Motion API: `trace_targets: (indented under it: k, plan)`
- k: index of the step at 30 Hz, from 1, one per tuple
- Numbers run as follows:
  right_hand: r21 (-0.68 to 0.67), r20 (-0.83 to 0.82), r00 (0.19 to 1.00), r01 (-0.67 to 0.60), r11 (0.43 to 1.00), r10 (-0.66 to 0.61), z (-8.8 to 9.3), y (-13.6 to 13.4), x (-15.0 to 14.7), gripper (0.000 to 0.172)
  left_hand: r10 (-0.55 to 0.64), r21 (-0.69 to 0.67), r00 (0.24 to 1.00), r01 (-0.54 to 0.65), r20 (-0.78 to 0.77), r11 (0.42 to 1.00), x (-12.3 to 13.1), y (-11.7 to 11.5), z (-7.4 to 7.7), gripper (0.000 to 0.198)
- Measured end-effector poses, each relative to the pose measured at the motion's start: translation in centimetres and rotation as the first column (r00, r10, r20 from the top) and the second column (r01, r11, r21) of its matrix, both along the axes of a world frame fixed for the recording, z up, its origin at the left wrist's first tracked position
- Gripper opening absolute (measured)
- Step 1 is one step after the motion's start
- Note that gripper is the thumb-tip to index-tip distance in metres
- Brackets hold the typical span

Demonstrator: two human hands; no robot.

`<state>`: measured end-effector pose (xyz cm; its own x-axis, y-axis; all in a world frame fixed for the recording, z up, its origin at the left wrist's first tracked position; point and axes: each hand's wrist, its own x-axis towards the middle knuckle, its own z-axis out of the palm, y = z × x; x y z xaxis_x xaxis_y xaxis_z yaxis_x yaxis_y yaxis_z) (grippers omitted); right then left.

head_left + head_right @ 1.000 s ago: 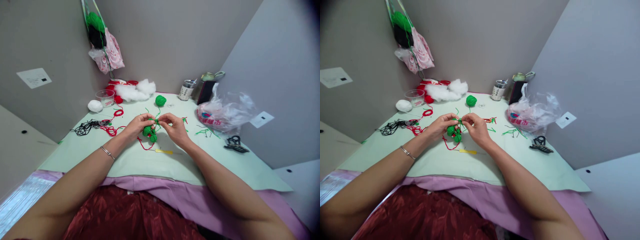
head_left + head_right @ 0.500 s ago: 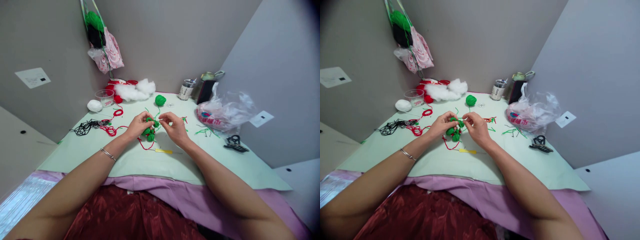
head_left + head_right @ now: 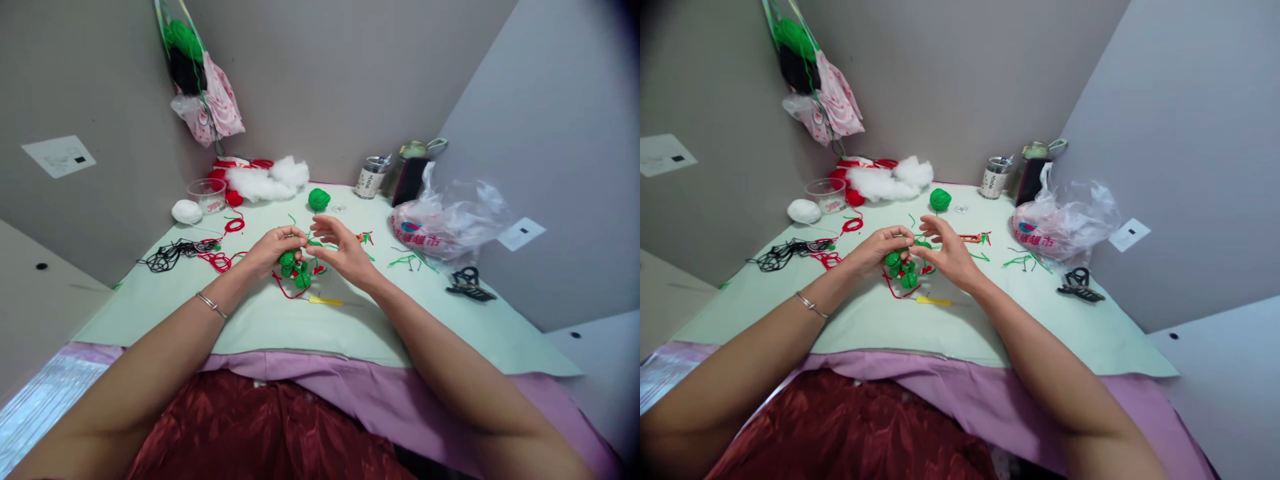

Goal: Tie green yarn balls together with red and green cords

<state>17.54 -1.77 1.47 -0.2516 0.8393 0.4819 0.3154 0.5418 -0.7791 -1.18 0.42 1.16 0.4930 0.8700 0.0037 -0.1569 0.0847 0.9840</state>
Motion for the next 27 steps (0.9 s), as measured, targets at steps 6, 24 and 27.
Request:
trace_targets:
  k: [6, 24, 27]
  plan:
    - [-0.042, 0.040, 0.999, -0.011, 0.999, 0.013, -0.34, -0.05, -0.23, 0.021, -0.024, -0.036, 0.999, 0.025, 0.022, 0.999, 0.01, -0.13, 0.09, 0.025]
    - [-0.113, -0.012, 0.991, 0.132, 0.985, -0.134, 0.04, 0.11, -0.07, 0.019, -0.086, 0.087, 0.981, 0.102, -0.172, 0.991, 0.10, -0.27, -0.52, 0.023]
    - [-0.156, -0.047, 0.993, 0.101, 0.983, -0.110, 0.10, 0.23, 0.06, 0.021, -0.090, 0.103, 0.980, 0.109, -0.175, 0.989, 0.05, -0.30, -0.43, 0.021]
